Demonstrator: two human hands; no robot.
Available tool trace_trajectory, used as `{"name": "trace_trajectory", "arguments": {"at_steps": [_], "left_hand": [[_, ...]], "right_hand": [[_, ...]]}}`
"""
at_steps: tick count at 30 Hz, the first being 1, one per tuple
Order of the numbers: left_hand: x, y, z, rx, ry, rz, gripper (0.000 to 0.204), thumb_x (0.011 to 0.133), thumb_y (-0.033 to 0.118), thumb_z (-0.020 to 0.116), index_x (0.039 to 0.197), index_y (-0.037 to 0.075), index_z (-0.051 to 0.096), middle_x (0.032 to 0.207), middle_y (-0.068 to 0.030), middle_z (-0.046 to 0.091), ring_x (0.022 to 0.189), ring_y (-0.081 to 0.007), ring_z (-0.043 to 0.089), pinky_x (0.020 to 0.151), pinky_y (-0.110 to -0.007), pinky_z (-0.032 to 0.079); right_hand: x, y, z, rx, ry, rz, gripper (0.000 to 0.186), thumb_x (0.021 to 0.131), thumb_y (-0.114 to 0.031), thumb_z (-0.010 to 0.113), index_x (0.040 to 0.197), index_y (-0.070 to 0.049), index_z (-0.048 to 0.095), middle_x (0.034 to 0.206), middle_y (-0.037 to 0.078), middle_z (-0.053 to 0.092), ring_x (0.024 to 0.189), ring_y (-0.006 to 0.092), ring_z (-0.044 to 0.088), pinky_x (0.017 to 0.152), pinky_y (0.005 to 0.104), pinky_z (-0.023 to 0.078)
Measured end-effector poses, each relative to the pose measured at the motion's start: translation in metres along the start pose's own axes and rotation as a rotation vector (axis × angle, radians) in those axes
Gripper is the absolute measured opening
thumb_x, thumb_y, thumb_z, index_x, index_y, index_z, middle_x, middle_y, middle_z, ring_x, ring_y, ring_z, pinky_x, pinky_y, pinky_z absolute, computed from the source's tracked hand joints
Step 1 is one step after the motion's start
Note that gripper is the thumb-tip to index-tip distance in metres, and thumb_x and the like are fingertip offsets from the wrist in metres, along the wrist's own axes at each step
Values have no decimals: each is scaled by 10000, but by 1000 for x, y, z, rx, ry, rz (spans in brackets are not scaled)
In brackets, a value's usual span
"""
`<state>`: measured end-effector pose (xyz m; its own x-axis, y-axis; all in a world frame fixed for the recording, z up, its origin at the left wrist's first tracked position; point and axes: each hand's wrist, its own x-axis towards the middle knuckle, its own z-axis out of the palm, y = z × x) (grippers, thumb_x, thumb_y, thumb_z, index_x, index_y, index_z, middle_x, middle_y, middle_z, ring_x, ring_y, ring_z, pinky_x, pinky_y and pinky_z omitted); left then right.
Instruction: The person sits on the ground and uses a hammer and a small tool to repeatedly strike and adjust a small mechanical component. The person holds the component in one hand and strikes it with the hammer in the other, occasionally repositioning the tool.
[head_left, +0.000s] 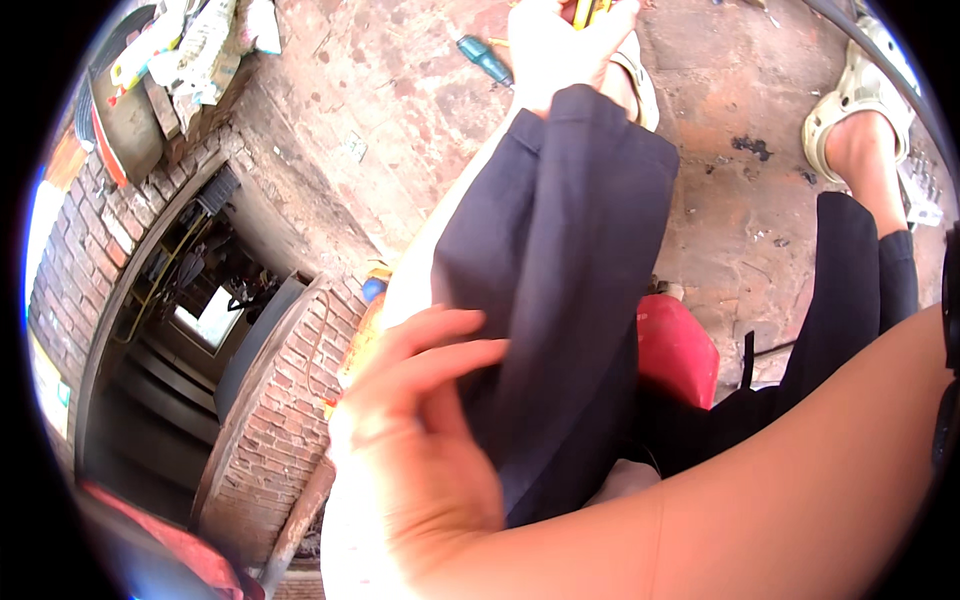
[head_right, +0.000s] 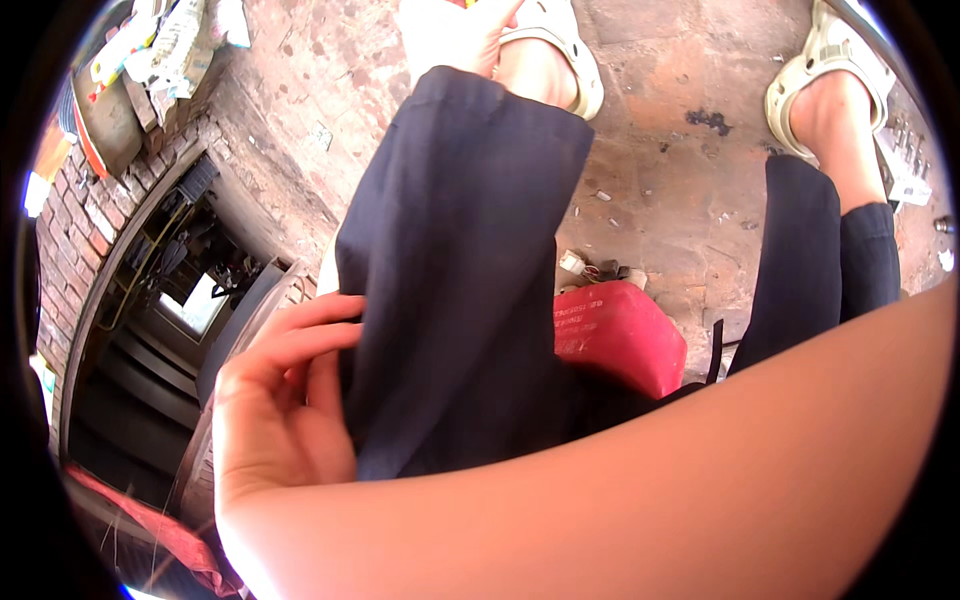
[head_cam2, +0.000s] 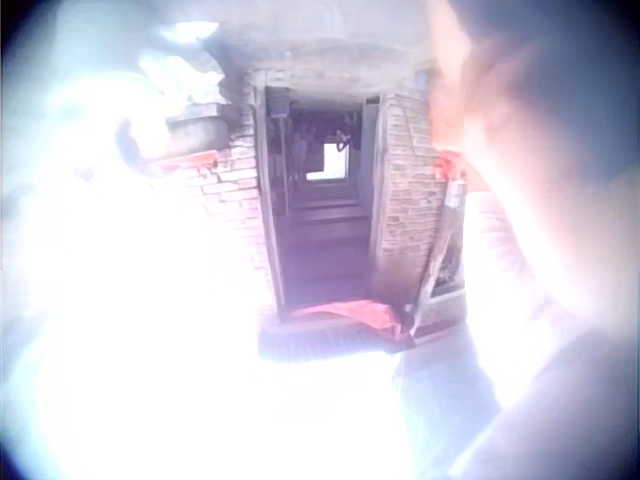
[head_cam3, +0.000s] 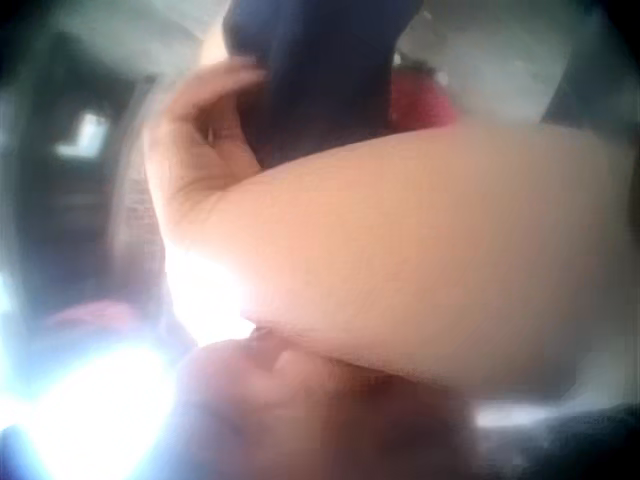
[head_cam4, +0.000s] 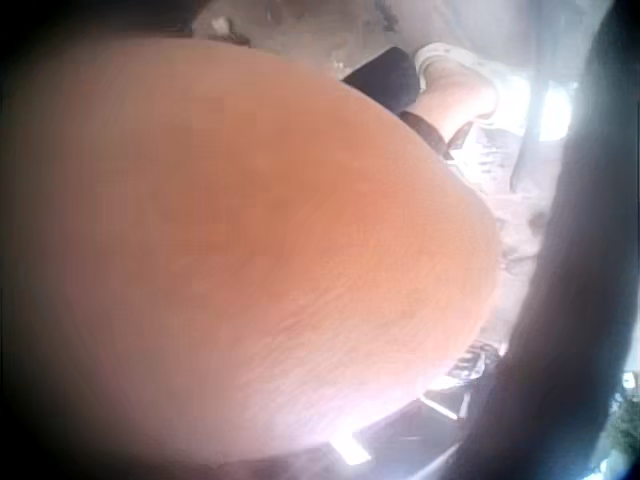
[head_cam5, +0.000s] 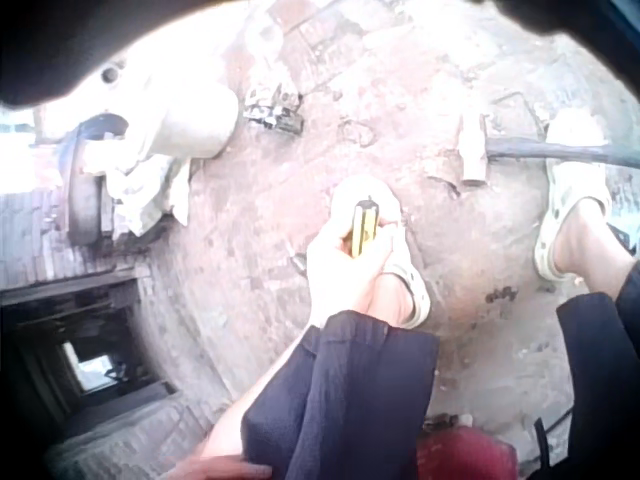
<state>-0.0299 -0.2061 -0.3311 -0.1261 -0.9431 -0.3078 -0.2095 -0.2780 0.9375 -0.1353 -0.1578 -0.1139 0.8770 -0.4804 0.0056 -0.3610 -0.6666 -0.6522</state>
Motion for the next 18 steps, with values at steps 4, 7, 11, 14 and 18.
{"name": "trace_trajectory", "arguments": {"at_steps": [4,7,11,14,18], "left_hand": [[-5,18,-5,33,-11,66,138,842,18,729,969,5,675,844,-13,673,661,-37,549,581,-181,430],[-10,18,-13,-156,37,-79,100,857,18,710,951,20,677,834,2,665,643,-25,517,575,-177,409],[-10,27,-17,-69,3,-121,76,864,2,688,936,-9,665,860,11,664,761,-27,563,683,-197,454],[-8,27,-9,-112,7,-132,76,865,-3,686,938,-9,666,860,15,663,763,-27,563,687,-195,453],[-8,37,-6,-106,-7,-86,92,874,2,678,964,25,675,883,5,673,718,-22,553,604,-171,425]], "right_hand": [[0,15,1,96,-101,32,353,769,-146,620,992,122,568,928,163,649,731,181,634,615,263,536],[-20,60,25,472,-40,14,145,780,-62,580,856,61,565,810,145,629,748,256,673,612,341,571],[-47,124,75,541,251,411,64,766,-68,651,784,-34,601,716,118,645,700,322,649,607,406,514],[-66,171,94,543,602,635,295,755,-117,768,922,-42,536,777,72,613,703,200,627,640,325,521],[-62,192,87,499,719,551,373,766,-103,788,1058,-47,562,905,57,615,833,146,620,724,279,546]]}}
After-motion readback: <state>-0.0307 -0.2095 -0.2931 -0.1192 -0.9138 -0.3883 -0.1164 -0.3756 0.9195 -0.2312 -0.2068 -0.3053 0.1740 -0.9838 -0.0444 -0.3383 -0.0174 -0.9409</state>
